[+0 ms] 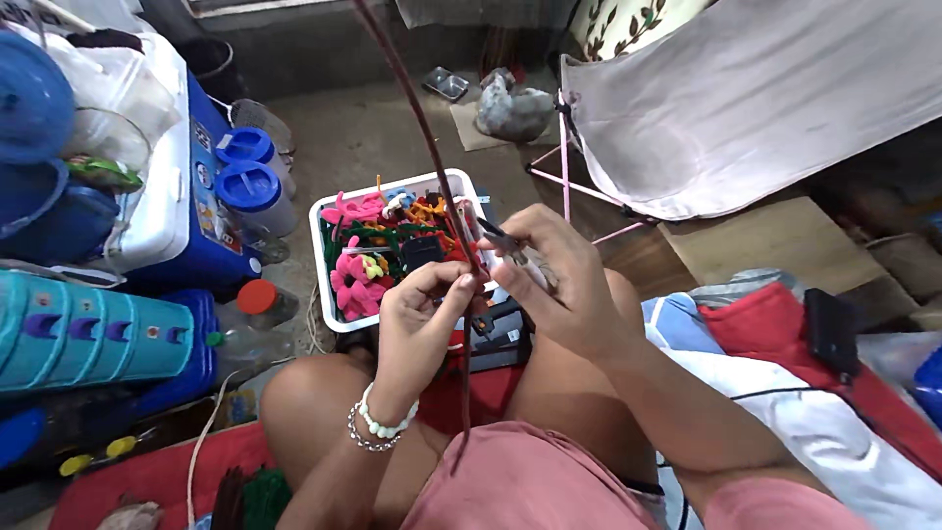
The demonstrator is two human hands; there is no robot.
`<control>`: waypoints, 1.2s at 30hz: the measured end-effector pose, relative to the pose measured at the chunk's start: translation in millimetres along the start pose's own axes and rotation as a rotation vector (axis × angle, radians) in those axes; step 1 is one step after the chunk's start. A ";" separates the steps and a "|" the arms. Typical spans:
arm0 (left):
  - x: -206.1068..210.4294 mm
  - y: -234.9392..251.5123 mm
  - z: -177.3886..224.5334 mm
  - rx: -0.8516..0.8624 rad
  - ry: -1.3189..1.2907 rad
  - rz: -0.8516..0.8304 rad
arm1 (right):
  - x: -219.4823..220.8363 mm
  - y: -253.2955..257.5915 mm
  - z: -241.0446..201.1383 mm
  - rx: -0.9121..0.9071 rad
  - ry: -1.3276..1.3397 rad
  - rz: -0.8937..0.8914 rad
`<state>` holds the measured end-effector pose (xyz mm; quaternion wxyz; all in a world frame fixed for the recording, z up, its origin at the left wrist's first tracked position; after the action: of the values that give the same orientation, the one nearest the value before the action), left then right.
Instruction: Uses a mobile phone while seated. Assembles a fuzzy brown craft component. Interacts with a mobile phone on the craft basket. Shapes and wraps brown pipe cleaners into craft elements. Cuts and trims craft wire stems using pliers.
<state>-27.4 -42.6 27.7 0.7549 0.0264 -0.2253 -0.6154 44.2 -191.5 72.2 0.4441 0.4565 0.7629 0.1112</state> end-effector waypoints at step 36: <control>63.5 -121.3 56.4 0.202 0.335 0.057 | -54.5 -103.5 -55.8 -0.427 -0.370 -0.050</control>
<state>-150.7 -118.3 59.3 0.7924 0.1975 -0.1576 -0.5552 -50.8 -279.5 76.5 0.6646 0.3462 0.6392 0.1730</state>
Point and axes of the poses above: each hand's wrist, its own y-axis towards the middle knuckle, its own x-axis out of the palm, z = x × y, the point moved 5 cm from there along y, towards the middle knuckle, and after that the axes turned 8 degrees about -y, right-handed, at the moved point
